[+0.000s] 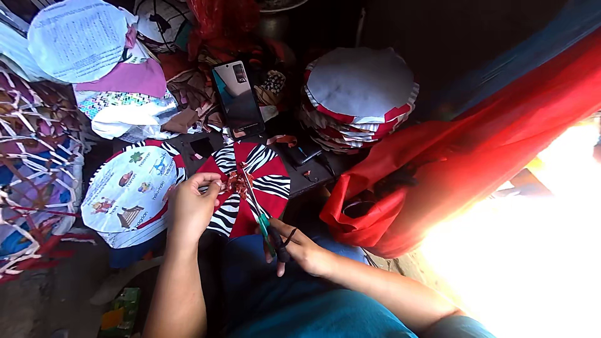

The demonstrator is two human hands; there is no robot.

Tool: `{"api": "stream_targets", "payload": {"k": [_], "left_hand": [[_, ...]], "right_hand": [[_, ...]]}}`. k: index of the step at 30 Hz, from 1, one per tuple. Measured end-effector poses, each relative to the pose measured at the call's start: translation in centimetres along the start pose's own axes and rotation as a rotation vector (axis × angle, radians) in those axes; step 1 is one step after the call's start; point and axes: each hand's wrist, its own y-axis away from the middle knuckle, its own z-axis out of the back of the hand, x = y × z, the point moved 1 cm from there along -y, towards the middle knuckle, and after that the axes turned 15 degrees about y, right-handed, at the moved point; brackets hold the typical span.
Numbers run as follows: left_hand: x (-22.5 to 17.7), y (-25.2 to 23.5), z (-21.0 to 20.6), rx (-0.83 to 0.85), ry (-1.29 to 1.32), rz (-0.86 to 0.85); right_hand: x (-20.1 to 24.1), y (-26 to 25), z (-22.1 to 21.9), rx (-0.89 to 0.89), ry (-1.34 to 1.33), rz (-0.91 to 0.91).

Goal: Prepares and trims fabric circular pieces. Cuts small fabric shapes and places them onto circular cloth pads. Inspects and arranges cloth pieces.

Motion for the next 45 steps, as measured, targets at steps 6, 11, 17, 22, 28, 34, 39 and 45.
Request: {"api": "stream_targets", "payload": {"k": [6, 11, 17, 22, 28, 34, 39, 45], "left_hand": [[-3.4, -1.9, -2.7, 0.130, -0.069, -0.247], [-6.8, -5.4, -8.1, 0.303, -0.195, -0.340], [-8.7, -6.7, -12.0, 0.337, -0.540, -0.150], [-8.0, -6.8, -8.9, 0.278, -0.213, -0.209], [-4.6, -2.5, -2.9, 0.189, 0.699, -0.073], [-0.6, 1.5, -1.4, 0.152, 0.825, 0.071], [1.0, 2.1, -0.9, 0.123, 0.767, 0.057], [1.1, 1.6, -1.0, 0.138, 0.617, 0.054]], "right_hand": [[0.0, 1.1, 0.9, -0.207, 0.014, 0.261], [-0.4, 1.9, 2.2, -0.342, 0.043, 0.387], [-0.7, 2.9, 3.2, -0.389, 0.016, 0.388], [-0.9, 2.5, 2.7, -0.371, 0.033, 0.380], [-0.4, 1.4, 0.9, -0.066, 0.122, 0.193], [0.1, -0.3, -1.2, -0.021, 0.135, 0.182], [-0.2, -1.0, -2.3, -0.051, 0.130, 0.120], [-0.4, -0.9, -2.1, -0.109, 0.091, 0.058]]}}
